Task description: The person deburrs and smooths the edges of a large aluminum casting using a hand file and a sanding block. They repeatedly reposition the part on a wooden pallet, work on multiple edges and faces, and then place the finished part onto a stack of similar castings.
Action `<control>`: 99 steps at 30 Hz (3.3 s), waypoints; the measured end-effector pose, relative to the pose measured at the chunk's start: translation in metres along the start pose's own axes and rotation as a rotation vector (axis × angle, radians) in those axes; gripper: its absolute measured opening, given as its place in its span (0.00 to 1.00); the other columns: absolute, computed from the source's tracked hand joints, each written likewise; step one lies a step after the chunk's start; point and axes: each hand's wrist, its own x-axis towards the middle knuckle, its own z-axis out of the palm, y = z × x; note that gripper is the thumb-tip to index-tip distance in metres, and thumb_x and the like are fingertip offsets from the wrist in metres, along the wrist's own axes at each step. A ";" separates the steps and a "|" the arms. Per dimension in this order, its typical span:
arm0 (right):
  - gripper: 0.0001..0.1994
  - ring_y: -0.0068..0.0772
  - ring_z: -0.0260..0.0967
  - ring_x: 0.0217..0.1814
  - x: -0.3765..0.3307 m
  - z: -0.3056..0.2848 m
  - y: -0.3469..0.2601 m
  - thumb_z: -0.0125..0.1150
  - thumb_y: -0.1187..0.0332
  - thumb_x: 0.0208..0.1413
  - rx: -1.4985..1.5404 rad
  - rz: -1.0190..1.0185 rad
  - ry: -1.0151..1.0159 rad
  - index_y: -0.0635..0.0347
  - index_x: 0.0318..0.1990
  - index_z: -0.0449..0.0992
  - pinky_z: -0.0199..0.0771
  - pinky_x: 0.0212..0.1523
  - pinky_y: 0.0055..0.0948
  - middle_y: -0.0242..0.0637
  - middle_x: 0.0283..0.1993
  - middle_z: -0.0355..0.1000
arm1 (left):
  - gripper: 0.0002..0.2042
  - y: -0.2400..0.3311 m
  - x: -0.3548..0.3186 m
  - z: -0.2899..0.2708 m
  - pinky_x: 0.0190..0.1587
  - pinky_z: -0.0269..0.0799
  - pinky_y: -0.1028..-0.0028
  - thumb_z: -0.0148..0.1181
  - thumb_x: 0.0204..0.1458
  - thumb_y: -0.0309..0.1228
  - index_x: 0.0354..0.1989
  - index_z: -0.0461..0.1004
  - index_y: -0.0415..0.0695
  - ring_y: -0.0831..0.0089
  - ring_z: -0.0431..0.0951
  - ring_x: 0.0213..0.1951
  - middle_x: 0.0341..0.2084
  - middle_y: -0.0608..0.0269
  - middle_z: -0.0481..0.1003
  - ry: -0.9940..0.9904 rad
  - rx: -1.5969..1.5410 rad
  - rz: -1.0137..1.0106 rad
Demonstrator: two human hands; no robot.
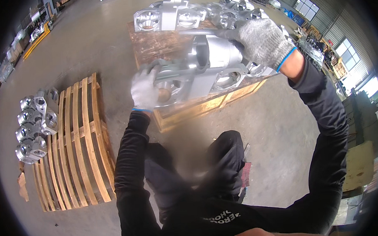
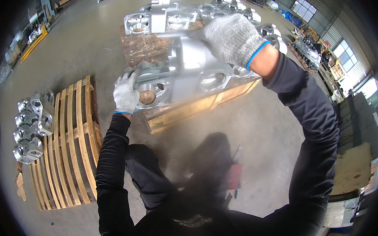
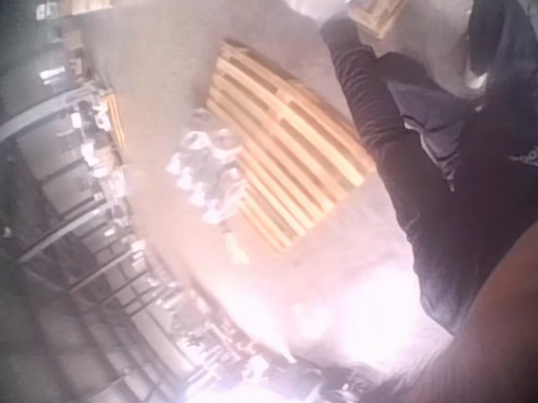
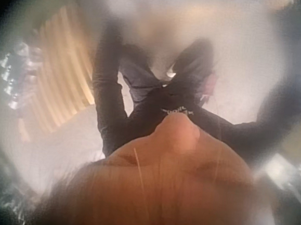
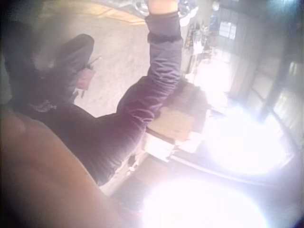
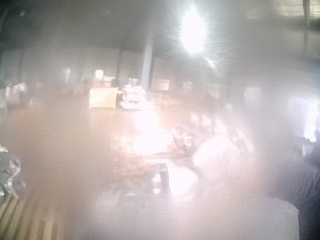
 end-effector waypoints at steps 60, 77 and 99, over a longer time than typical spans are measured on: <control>0.16 0.43 0.78 0.32 -0.098 0.022 -0.082 0.67 0.72 0.58 0.300 0.092 0.221 0.44 0.53 0.84 0.77 0.30 0.37 0.37 0.37 0.77 | 0.34 0.007 0.002 -0.005 0.66 0.71 0.56 0.59 0.44 0.19 0.64 0.78 0.60 0.51 0.75 0.62 0.63 0.57 0.76 -0.031 -0.040 -0.047; 0.18 0.41 0.79 0.43 -0.109 0.061 -0.114 0.62 0.74 0.53 0.284 0.225 0.232 0.43 0.51 0.84 0.78 0.39 0.40 0.37 0.50 0.79 | 0.32 0.006 0.002 -0.006 0.66 0.71 0.57 0.60 0.44 0.21 0.62 0.78 0.57 0.51 0.75 0.62 0.63 0.56 0.76 -0.038 -0.083 -0.084; 0.28 0.41 0.76 0.37 -0.096 0.114 -0.158 0.66 0.75 0.54 0.467 0.340 0.369 0.38 0.63 0.79 0.76 0.38 0.39 0.34 0.37 0.73 | 0.32 0.002 -0.001 -0.001 0.66 0.71 0.56 0.58 0.45 0.21 0.63 0.78 0.57 0.50 0.76 0.61 0.63 0.58 0.76 -0.056 -0.048 -0.053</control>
